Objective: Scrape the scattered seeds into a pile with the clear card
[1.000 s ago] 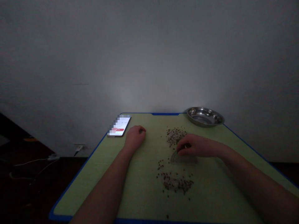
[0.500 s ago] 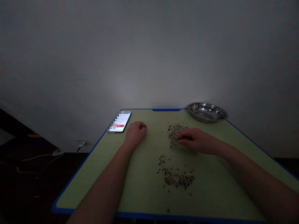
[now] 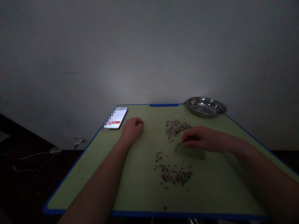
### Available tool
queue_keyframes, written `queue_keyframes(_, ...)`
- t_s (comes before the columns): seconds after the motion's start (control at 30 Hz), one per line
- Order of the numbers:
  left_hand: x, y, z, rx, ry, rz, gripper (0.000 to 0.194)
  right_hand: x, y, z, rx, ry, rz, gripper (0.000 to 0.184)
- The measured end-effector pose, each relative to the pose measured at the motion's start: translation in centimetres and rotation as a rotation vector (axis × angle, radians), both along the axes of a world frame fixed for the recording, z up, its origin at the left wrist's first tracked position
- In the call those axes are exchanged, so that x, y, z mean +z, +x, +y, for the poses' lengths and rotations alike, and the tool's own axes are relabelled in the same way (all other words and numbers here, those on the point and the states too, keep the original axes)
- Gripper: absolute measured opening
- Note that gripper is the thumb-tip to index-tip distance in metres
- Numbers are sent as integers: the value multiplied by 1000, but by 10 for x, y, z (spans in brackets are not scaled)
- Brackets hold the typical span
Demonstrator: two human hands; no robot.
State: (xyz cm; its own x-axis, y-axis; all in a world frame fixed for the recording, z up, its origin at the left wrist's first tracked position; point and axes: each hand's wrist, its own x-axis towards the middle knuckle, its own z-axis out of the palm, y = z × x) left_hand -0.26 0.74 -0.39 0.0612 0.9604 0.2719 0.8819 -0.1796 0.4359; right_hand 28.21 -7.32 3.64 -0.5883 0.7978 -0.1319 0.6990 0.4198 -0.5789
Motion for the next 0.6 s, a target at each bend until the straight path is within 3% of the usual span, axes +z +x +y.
queue_keyframes(0.3,1,-2,0,-9,-22,-26,27,-11,-2,4,3,-83,-30,17)
queue_keyframes(0.47,-1,-3,1,-34,4,-25,27,-5,-26,-11,57,-85,-47,14)
queue_keyframes(0.6,-1,-3,1,-28,3,-28,27,1,-29,-17,83,-103,7,12)
